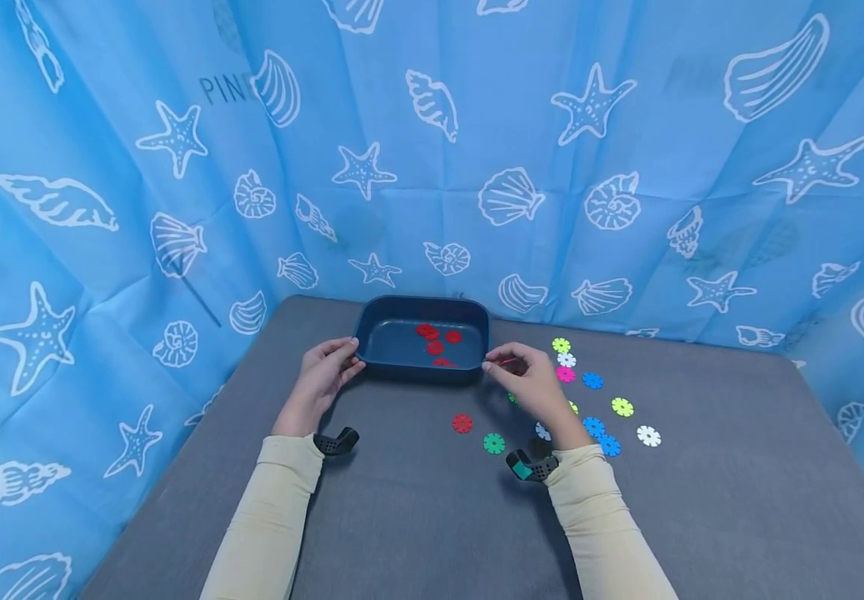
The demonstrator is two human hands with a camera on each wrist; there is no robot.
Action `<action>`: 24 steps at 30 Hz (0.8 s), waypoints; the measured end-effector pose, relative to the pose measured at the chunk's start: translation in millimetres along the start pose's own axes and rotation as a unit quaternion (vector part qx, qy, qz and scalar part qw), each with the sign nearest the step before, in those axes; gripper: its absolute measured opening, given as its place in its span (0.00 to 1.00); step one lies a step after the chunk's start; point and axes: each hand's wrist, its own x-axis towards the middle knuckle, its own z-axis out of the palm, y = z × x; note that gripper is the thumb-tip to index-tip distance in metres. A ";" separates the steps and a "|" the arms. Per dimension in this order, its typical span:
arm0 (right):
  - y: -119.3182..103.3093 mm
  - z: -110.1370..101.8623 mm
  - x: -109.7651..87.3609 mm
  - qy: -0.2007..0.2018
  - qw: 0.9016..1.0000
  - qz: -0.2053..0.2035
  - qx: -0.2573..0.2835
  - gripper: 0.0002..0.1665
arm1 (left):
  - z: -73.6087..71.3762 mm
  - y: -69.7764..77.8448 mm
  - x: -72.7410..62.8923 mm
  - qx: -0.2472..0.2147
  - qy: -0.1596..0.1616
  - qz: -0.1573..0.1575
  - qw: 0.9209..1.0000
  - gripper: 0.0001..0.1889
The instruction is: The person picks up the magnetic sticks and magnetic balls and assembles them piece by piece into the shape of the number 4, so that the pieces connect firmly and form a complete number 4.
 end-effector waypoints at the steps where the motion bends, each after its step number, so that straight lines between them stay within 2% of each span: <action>1: 0.0 0.5 -2.2 -0.006 1.000 -0.002 -0.001 0.17 | 0.2 0.1 0.0 0.000 0.001 0.000 1.000 0.19; 8: 2.1 8.2 -15.1 -0.088 0.995 -0.047 -0.020 0.17 | 0.9 0.2 -0.7 0.001 0.003 0.000 1.000 0.18; 12: 4.0 12.6 -19.5 -0.127 0.990 -0.045 -0.033 0.19 | 0.8 0.2 -1.0 -0.001 0.002 0.003 1.000 0.18; 18: 4.1 17.9 -24.1 -0.169 0.983 -0.028 -0.073 0.22 | 0.1 -0.7 -0.6 -0.003 0.001 -0.002 1.000 0.18; 24: 10.1 25.3 -22.4 -0.183 0.978 -0.032 -0.097 0.21 | 0.2 0.0 -0.3 0.000 0.000 -0.002 1.000 0.19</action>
